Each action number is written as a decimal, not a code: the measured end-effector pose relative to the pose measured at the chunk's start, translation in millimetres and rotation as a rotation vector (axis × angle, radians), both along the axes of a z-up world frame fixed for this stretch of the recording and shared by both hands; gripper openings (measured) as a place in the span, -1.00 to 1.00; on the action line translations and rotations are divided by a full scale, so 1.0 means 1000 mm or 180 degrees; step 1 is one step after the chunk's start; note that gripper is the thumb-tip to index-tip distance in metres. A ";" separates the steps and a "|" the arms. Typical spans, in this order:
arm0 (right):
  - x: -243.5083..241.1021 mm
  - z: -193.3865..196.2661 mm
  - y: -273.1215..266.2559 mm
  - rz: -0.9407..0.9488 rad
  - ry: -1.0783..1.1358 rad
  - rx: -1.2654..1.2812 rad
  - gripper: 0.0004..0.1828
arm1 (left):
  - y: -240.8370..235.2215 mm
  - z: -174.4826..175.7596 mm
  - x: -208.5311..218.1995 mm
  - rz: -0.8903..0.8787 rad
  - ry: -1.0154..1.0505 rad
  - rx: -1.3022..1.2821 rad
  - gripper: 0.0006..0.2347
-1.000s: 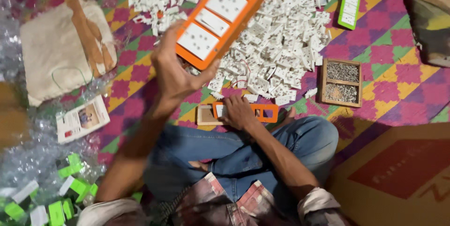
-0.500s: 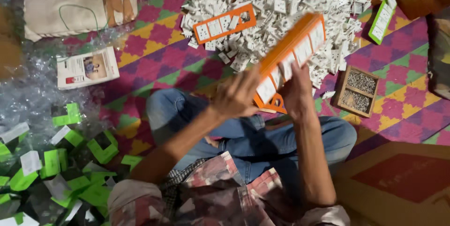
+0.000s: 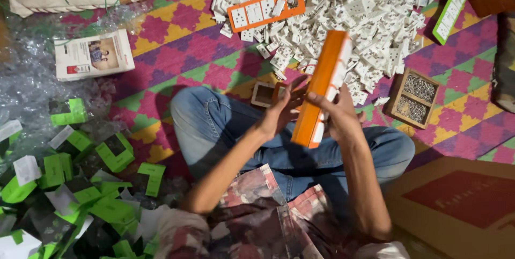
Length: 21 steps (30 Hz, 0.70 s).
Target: The person sits on the floor and assembles white electrical socket components into an orange multi-socket frame. They pick up individual sockets, align them into the frame, and secure them with small metal fasteners from a nearby wooden box. The person repeats this process for multiple units, placing completed frames aside.
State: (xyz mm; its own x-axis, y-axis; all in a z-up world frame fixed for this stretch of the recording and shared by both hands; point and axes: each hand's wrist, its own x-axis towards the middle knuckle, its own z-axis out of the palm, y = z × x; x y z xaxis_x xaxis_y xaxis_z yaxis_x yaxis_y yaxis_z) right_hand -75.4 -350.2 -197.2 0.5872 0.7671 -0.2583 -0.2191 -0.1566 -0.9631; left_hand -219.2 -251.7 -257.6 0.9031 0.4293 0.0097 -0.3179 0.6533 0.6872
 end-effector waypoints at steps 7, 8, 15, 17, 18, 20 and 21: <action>-0.036 0.009 -0.012 0.0355 -0.0725 -0.0558 0.07 | -0.020 -0.047 0.014 -0.0103 0.0337 -0.1451 -0.35; -0.039 0.009 -0.014 0.0417 -0.0802 -0.0389 0.06 | -0.020 -0.050 0.012 -0.0105 0.0369 -0.1554 -0.35; -0.021 0.035 -0.025 0.0803 -0.2224 -0.0120 0.15 | -0.005 -0.073 0.001 -0.0212 0.0198 -0.1705 -0.43; -0.006 0.057 -0.019 0.1471 -0.2714 -0.0835 0.22 | 0.009 -0.081 0.002 -0.0338 -0.0084 -0.1462 -0.43; 0.001 0.068 -0.014 0.1968 -0.2694 -0.1528 0.25 | 0.014 -0.086 0.001 -0.0453 0.0024 -0.1524 -0.44; 0.002 0.087 0.000 0.2722 -0.3495 -0.1656 0.24 | 0.023 -0.093 0.000 -0.0684 0.0243 -0.1650 -0.46; -0.002 0.093 0.009 0.2955 -0.4315 -0.1028 0.20 | 0.023 -0.096 -0.003 -0.0642 0.0025 -0.1762 -0.52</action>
